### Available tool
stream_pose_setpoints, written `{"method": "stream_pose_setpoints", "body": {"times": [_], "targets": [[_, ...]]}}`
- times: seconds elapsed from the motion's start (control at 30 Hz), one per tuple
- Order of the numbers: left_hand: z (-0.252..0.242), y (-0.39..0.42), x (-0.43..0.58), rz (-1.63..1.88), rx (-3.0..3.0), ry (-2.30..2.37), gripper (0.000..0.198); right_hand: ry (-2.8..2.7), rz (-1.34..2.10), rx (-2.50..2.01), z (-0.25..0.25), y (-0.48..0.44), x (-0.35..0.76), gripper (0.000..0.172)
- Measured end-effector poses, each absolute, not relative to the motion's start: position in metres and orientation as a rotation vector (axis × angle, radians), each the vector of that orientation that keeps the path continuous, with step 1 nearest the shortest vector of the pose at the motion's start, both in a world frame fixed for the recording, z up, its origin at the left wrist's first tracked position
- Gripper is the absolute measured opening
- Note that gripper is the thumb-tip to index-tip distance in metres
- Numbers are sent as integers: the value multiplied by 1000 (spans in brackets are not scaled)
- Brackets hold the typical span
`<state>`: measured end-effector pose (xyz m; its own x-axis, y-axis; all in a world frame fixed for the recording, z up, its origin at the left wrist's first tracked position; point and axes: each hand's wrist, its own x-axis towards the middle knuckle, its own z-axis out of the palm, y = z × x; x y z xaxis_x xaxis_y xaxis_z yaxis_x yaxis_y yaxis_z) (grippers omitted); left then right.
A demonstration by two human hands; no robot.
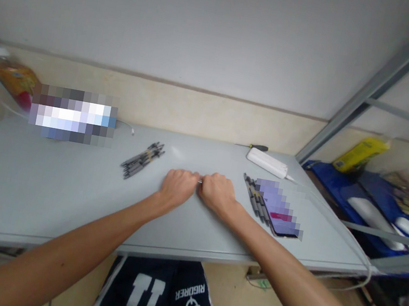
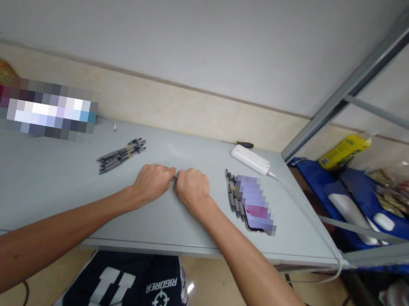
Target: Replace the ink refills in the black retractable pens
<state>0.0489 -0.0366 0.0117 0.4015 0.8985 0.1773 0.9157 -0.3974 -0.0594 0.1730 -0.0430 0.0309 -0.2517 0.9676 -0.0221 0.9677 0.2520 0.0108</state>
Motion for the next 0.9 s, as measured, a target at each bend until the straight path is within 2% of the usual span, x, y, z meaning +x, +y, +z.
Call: {"method": "stream_pose_setpoints", "body": {"times": [0.1, 0.3, 0.4, 0.47, 0.53, 0.63, 0.8, 0.9], "targets": [[9, -36, 49, -226, -2513, -1482, 20, 2402, -197, 1923, 37, -40, 176, 35], [10, -38, 52, -402, -2471, -1126, 19, 2345, -1017, 1788, 50, -30, 185, 15], [13, -37, 51, -448, -2437, -1023, 18, 2205, -1473, 1846, 51, -31, 190, 23], [12, -35, 50, -474, -2430, -944, 18, 1968, -1816, 1726, 51, -32, 193, 29], [11, -32, 49, -487, -2443, -873, 20, 1772, -2016, 1581, 50, -34, 194, 31], [7, -28, 47, -492, -2471, -850, 21, 1856, -1919, 1656, 48, -37, 190, 30], [4, -26, 45, -435, -2501, -895, 20, 2419, -1050, 1802, 43, -40, 179, 18], [5, -28, 46, -360, -2527, -994, 18, 2504, -708, 1770, 38, -40, 177, 26]]}}
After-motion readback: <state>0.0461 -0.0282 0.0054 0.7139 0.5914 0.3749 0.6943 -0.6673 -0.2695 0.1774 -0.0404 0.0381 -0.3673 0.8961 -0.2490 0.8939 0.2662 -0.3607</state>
